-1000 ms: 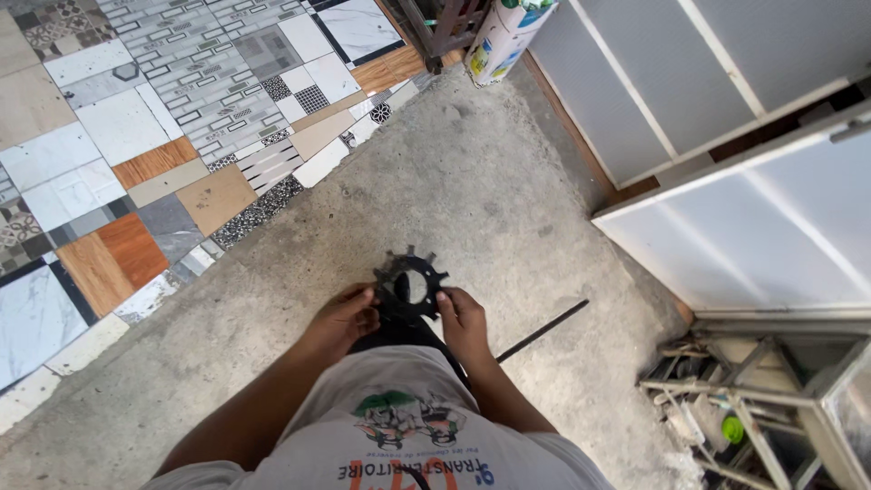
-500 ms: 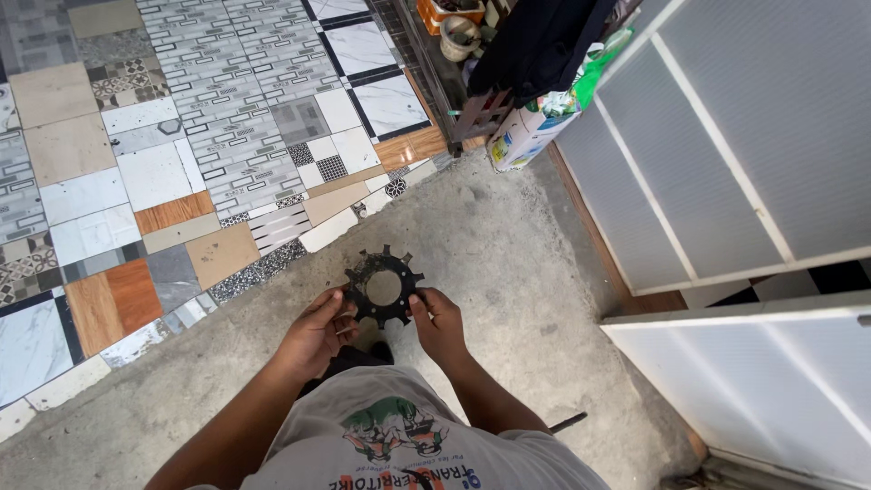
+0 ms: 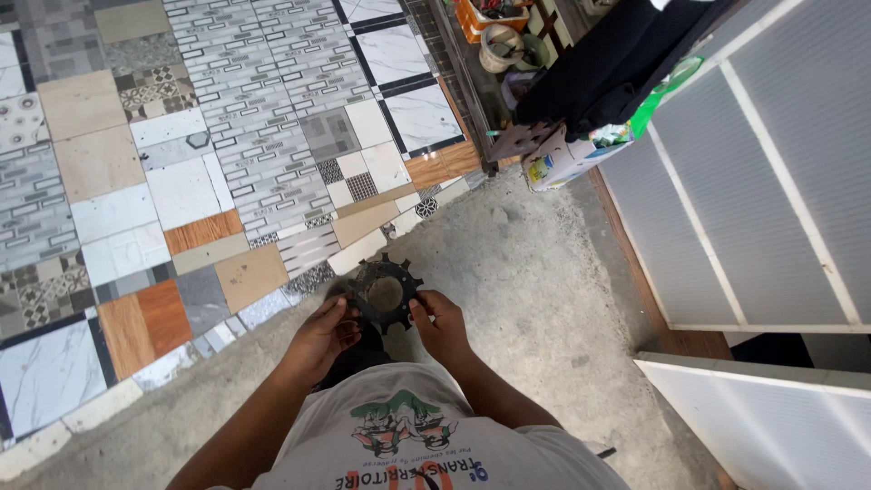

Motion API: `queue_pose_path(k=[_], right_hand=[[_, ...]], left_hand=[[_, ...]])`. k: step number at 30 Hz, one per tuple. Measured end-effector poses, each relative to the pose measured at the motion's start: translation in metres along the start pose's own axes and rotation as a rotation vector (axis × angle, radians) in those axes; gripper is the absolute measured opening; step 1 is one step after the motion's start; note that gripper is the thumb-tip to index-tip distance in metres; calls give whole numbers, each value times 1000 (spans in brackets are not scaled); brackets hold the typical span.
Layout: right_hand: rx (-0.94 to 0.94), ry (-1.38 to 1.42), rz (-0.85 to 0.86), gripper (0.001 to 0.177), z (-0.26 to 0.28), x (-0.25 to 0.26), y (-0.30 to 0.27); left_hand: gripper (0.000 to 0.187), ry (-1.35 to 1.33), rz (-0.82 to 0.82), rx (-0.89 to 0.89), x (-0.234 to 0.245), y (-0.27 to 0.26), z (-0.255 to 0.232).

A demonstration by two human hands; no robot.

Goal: The person sorts through several hand tools and wrenches in plastic baskets on a workbench, then picks up a metal sprocket and tools from a wheelbarrow and handles them.

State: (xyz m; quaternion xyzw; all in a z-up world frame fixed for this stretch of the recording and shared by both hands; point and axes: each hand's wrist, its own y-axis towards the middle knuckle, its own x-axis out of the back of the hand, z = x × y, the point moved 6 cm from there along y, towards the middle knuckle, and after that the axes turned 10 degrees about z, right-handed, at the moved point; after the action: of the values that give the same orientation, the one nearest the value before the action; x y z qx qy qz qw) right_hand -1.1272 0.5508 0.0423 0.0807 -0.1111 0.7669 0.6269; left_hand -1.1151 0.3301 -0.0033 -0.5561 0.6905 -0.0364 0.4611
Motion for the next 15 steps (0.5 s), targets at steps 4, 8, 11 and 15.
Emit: queue_pose_path(k=[4, 8, 11, 15], right_hand=[[82, -233, 22, 18, 32, -21, 59], [39, -232, 63, 19, 72, -41, 112], [176, -222, 132, 20, 108, -53, 142], [157, -227, 121, 19, 116, -63, 169]], left_hand=[[26, -59, 125, -133, 31, 41, -56], [28, -49, 44, -146, 59, 57, -113], [26, -93, 155, -240, 61, 68, -156], [27, -128, 174, -232, 71, 77, -183]])
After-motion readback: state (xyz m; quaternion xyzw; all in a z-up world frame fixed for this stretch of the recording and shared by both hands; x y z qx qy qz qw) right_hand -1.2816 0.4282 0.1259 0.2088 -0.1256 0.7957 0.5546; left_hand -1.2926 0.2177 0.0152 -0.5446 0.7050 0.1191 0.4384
